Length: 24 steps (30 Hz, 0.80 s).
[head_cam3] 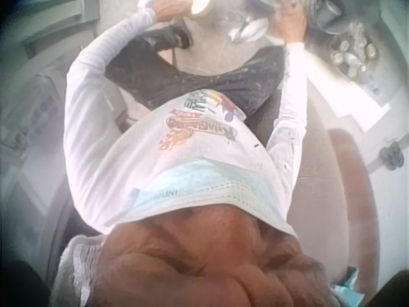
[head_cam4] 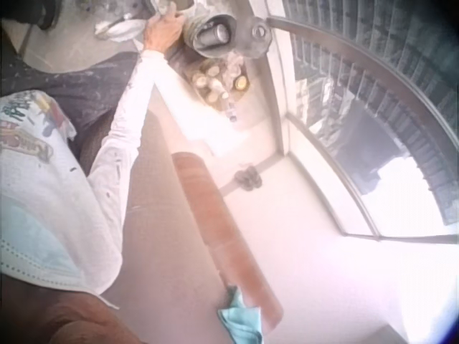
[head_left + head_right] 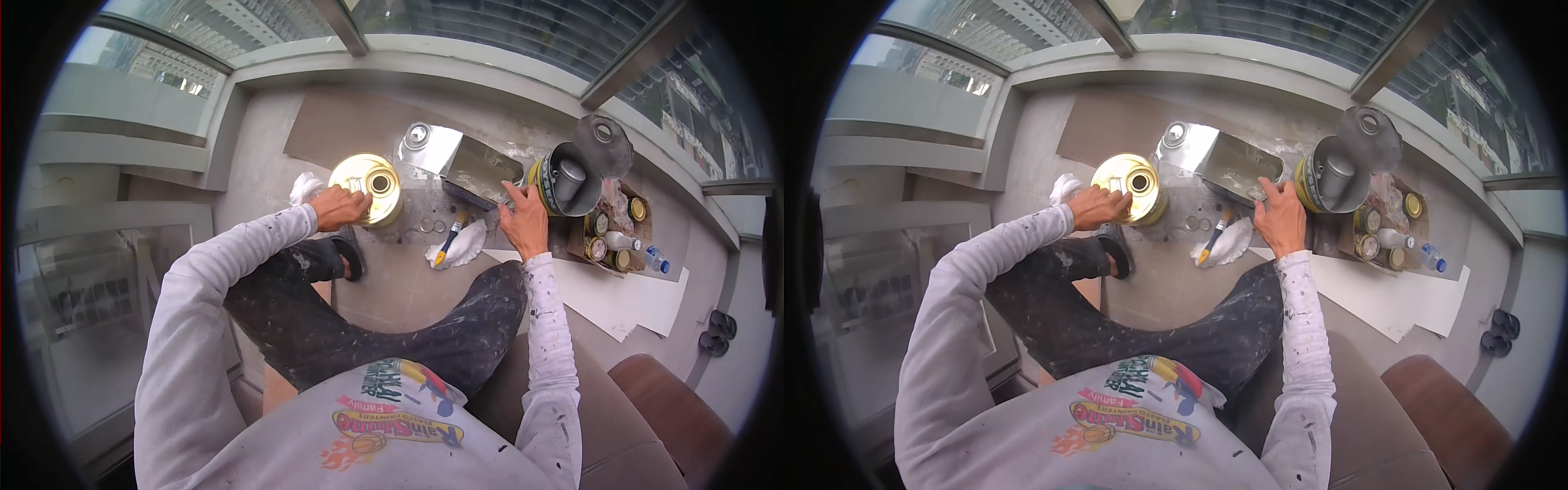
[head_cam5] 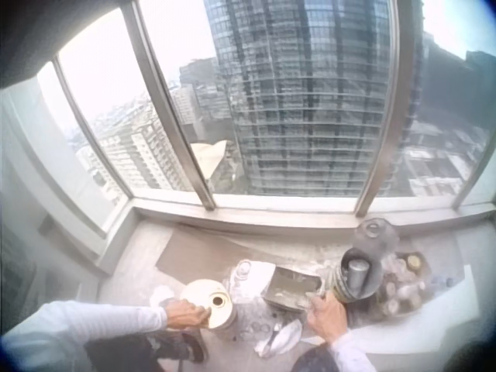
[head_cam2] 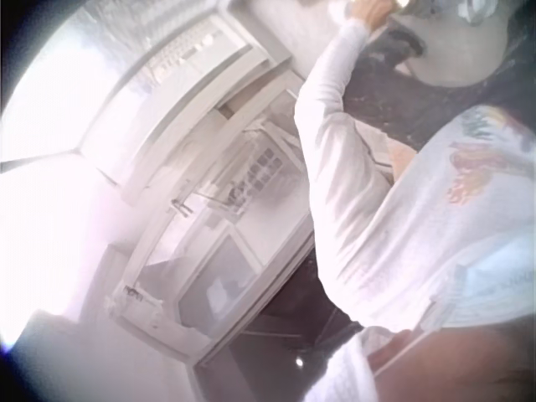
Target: The person sits on the floor and cleans the rims of several metal paint cans using a white cloth. They wipe the edges of a rectangular tin and a round yellow can, then place the cloth inside the round can to wipe the interior. The person also handles a larger green and yellow paint can, wiping its rim and interior.
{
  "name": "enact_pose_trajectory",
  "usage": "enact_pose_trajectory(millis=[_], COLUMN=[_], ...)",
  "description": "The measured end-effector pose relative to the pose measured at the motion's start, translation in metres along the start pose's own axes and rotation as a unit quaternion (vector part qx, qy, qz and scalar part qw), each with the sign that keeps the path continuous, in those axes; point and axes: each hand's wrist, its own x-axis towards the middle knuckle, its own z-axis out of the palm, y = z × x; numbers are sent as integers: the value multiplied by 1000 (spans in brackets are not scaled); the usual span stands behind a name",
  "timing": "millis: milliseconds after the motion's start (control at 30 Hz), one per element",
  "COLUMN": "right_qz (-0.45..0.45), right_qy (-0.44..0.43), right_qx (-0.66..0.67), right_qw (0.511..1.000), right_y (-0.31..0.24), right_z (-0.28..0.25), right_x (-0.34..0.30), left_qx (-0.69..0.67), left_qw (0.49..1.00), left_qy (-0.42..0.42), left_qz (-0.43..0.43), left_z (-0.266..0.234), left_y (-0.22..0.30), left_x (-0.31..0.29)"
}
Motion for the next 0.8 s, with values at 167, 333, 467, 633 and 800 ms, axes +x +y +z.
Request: enact_pose_trajectory(millis=[167, 333, 467, 633, 800], right_qz=[-26, -27, -18, -30, -81], right_qy=[-49, -90, -63, -51, -110], right_qx=[-36, -76, -72, -93, -124], right_qw=[998, 993, 995, 994, 983], right_y=[-3, 3, -10, -8, -16], right_z=[-2, 6, -12, -20, -17], right_x=[5, 9, 16, 37, 60], left_qx=[-54, -86, -352, -779, -879], left_qw=[994, 995, 883, 502, 233], left_qy=[-87, 24, 174, 88, 266], left_qz=[-31, -45, -257, -363, -321], left_z=[16, -21, -37, -47, -8], left_y=[1, 0, 12, 51, 77], left_x=[0, 18, 54, 100, 148])
